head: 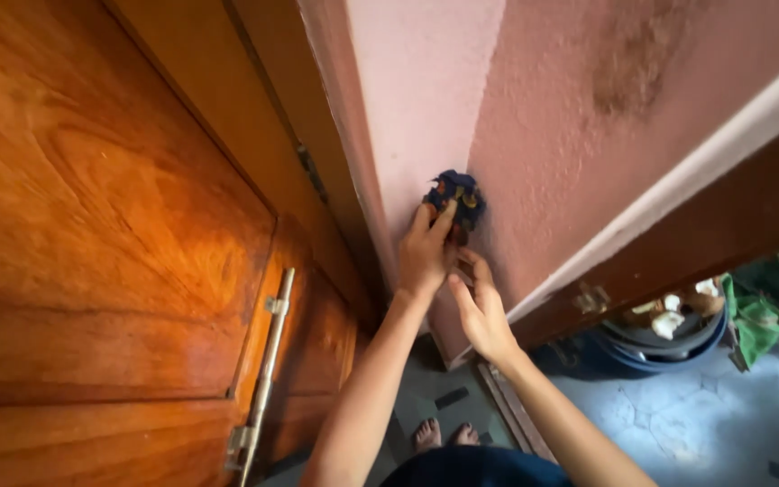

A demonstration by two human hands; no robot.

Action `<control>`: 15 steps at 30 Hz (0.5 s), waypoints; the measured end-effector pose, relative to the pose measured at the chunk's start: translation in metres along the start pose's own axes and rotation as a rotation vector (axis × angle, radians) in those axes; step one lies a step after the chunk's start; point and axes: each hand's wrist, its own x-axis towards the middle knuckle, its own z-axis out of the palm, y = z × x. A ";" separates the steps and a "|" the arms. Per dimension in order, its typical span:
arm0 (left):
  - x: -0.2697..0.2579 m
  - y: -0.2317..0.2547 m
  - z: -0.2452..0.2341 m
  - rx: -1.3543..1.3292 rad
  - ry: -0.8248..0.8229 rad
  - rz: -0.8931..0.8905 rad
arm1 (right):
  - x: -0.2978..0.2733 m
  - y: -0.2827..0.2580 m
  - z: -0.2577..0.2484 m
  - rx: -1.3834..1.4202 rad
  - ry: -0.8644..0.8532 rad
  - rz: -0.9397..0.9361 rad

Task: Wipe down a wooden door, door frame, and metal latch hardware with a blue cloth.

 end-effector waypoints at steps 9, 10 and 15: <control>-0.059 -0.061 0.070 0.206 -0.104 0.005 | 0.009 0.015 -0.006 0.164 0.066 0.119; -0.050 -0.048 0.057 0.206 -0.103 0.007 | 0.010 0.014 -0.006 0.164 0.067 0.117; -0.007 0.003 0.001 -0.165 0.063 0.075 | 0.013 -0.014 -0.006 0.112 0.029 -0.101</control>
